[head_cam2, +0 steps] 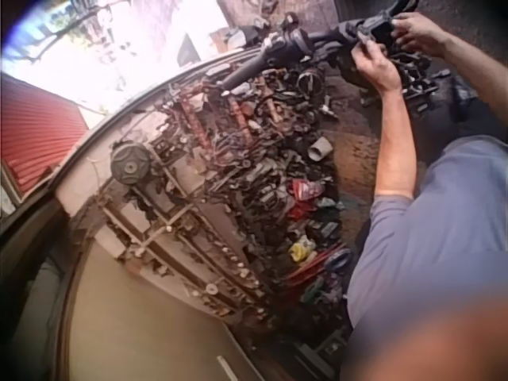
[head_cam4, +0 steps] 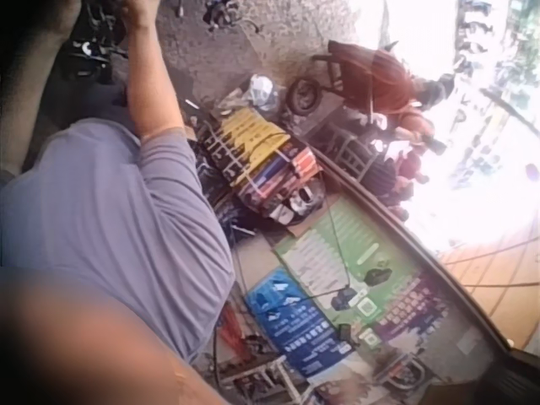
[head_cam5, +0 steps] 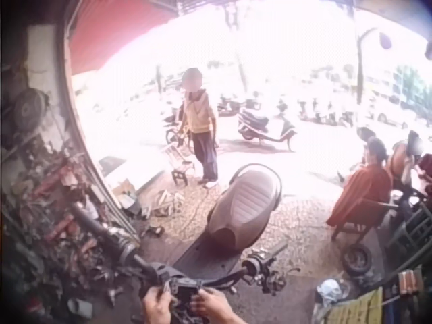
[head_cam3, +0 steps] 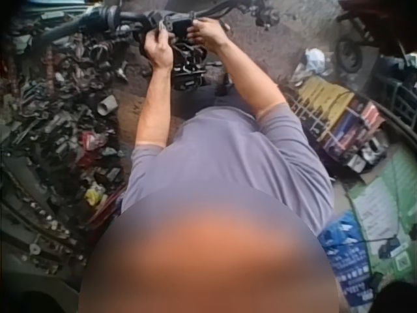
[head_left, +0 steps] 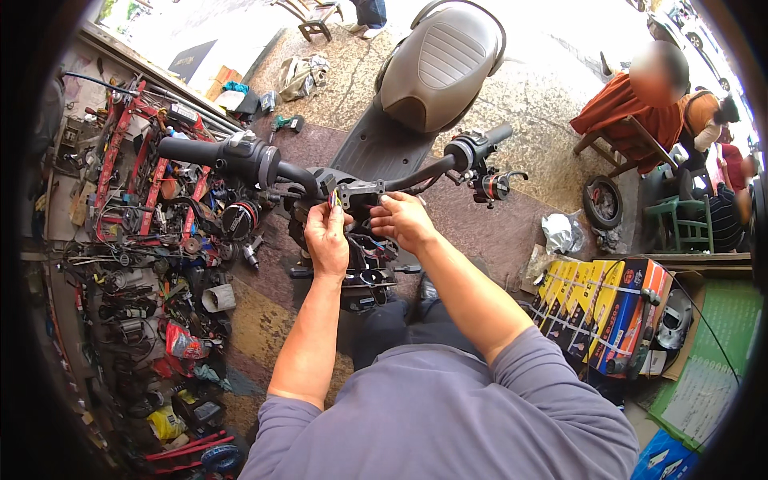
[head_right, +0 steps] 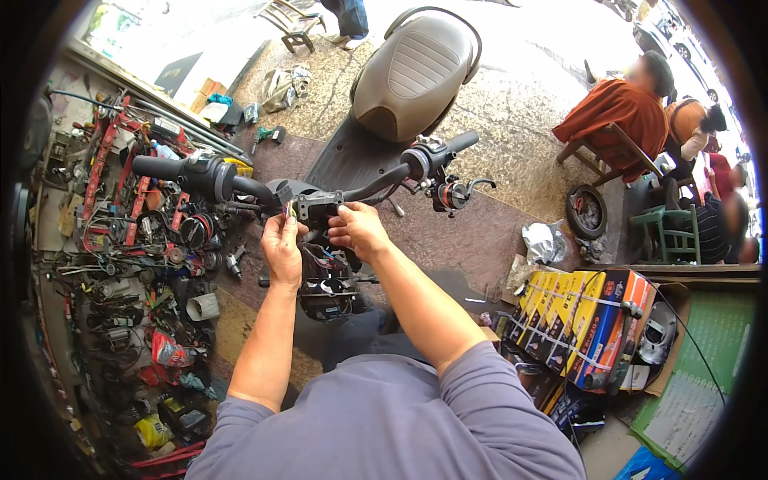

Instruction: The person works on a scooter's handlebar area, manipulating wires and components. Then the person uses a pump to inflate the front and rear tires of a bicycle. The person also adjusts the bicycle seat height.

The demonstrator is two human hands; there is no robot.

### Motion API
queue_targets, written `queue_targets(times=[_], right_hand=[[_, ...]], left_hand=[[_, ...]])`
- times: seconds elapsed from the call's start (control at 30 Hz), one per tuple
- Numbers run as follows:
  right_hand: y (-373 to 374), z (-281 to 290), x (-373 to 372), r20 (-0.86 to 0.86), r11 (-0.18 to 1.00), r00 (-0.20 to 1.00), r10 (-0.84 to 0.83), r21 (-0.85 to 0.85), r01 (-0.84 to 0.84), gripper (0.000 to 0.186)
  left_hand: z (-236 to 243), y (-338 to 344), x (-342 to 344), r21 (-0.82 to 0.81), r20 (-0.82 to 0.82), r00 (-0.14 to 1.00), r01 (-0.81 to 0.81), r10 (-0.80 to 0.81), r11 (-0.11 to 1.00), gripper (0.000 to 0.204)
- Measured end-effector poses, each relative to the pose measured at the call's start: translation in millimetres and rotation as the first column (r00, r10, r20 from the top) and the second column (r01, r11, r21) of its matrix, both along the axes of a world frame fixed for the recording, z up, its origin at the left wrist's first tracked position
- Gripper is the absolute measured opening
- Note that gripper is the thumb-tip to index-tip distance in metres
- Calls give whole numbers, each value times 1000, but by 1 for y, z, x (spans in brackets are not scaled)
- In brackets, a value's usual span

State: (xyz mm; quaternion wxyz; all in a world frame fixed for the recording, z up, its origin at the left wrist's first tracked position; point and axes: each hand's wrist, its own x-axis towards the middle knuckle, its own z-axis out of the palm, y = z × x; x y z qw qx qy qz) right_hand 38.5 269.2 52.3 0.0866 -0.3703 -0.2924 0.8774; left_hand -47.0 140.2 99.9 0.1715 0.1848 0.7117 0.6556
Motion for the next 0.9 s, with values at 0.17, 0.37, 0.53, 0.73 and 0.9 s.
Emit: queue_targets(times=[0.17,0.37,0.53,0.73,0.9], right_hand=[[-4,-8,-12,68,995,994,-91,-27,93,25],[-6,-12,-6,40,997,997,-73,-3,73,21],[-12,-14,27,80,990,993,86,102,-94,17],[-18,0,62,-32,913,933,360,219,-345,32],[-20,11,63,-101,850,894,436,371,-373,47]], left_hand=[[-6,-2,-4,-14,4,1000,-31,31,999,20],[-6,-3,-6,-42,12,1000,-23,23,999,21],[-4,1,-2,-96,-17,1000,-9,8,995,22],[-14,-3,3,-108,-116,993,12,-24,994,22],[-28,-20,3,-57,-9,999,39,-39,998,23]])
